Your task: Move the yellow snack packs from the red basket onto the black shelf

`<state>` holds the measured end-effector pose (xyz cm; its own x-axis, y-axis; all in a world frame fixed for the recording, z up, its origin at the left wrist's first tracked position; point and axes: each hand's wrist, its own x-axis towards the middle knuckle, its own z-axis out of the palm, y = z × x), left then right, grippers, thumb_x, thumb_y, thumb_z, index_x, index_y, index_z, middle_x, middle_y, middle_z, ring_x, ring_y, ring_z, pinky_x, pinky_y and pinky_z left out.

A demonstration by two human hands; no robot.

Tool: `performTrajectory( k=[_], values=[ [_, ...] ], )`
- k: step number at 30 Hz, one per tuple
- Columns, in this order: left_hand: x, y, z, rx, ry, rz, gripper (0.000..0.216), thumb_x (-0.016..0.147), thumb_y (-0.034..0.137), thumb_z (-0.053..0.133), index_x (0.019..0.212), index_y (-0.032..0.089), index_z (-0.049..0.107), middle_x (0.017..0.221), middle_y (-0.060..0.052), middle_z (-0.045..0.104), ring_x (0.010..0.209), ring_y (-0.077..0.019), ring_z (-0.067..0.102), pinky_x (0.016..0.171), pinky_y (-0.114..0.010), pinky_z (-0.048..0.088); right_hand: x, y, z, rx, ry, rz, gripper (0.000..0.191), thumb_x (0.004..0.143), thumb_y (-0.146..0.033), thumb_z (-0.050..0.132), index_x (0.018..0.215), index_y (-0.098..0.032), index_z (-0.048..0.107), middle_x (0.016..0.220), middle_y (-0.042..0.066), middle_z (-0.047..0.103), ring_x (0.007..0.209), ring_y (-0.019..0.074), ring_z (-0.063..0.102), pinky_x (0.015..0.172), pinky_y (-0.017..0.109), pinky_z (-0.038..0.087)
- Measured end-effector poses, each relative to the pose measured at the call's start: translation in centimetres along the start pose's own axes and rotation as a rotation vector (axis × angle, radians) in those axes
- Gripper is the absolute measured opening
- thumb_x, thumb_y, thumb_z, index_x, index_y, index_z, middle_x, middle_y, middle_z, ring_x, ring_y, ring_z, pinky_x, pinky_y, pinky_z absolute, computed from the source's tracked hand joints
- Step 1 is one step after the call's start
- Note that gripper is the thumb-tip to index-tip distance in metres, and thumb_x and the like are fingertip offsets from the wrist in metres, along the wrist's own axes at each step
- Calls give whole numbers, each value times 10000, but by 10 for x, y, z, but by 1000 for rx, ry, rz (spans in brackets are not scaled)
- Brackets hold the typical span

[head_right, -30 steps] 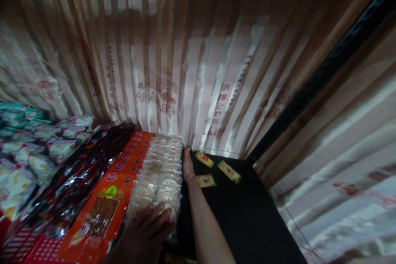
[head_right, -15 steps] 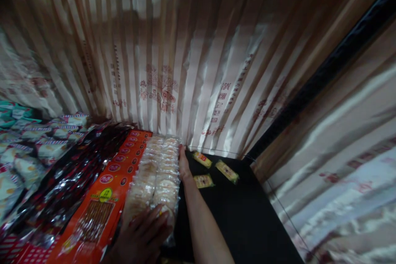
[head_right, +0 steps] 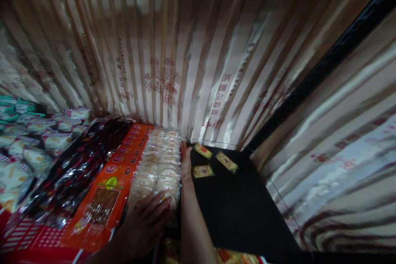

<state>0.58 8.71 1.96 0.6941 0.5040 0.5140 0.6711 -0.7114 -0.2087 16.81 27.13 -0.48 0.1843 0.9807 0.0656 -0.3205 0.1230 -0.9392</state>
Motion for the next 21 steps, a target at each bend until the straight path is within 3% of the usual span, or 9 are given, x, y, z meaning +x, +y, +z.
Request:
performTrajectory(
  k=[7,15,21],
  values=[
    [-3,1,4,37,-15,-13,482,881,297,420,1357,228,379,1483,11,293,1353,-220,264,1129,-363,179,-4,-2,6,156,-6,46,765,815,-721,141,1360,-239,376,1416,80,406,1262,238,427,1024,472,342],
    [-5,-4,6,-44,-43,5,467,888,347,434,1339,233,402,1487,-21,283,1352,-239,270,1135,-388,159,-3,2,7,191,21,52,753,791,-741,233,1327,-247,421,1417,67,405,1282,242,397,1043,478,317],
    [-8,-6,6,-49,-71,4,506,882,306,436,1372,217,349,1504,-23,237,1364,-232,239,1148,-383,124,-13,-9,19,371,86,123,658,781,-707,357,1247,-268,509,1363,31,475,1256,225,427,1024,428,357]
  ],
)
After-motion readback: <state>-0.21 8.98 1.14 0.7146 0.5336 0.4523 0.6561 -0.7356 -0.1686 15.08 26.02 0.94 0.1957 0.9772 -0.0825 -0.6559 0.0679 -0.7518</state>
